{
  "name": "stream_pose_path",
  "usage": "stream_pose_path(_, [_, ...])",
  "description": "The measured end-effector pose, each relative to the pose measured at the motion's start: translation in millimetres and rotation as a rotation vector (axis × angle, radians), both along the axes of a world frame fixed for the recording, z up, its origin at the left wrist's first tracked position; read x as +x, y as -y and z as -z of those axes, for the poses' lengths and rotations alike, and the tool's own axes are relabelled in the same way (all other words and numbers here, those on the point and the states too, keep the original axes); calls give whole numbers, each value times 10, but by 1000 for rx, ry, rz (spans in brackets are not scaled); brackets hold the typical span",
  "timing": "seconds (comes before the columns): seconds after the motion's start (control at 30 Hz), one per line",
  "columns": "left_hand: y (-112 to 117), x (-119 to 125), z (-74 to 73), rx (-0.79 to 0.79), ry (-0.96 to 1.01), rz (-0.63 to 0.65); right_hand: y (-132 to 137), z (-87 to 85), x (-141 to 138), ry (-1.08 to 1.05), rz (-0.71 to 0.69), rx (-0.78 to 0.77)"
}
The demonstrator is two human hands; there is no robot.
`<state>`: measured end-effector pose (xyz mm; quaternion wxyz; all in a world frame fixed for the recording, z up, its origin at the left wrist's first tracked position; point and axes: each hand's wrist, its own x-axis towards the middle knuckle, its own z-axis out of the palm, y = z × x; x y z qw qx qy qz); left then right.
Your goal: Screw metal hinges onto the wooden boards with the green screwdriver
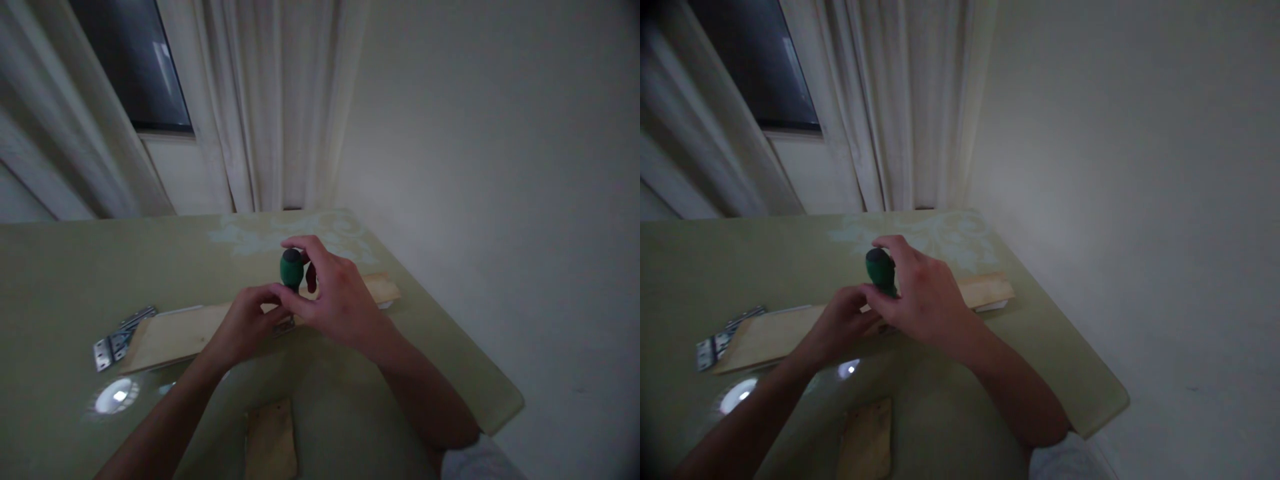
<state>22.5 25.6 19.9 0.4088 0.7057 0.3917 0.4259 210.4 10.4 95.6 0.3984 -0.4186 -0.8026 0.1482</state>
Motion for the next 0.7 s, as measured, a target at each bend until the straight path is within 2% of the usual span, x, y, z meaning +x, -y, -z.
stream_pose_path(0.07, [0, 26, 49, -36, 11, -70, 6, -4, -2, 0, -8, -8])
stream_pose_path(0.13, [-1, 32, 81, -36, 19, -89, 8, 0, -2, -2, -8, -10])
stream_pose_path(0.33, [-5, -55, -7, 31, -35, 66, 5, 6, -6, -6, 6, 9])
stream_pose_path(0.53, [18, 40, 2, 19, 20, -82, 32, -22, -16, -3, -15, -1])
stream_pose_path(0.7, [14, 3, -8, 46, -33, 6, 31, -21, -10, -4, 6, -1])
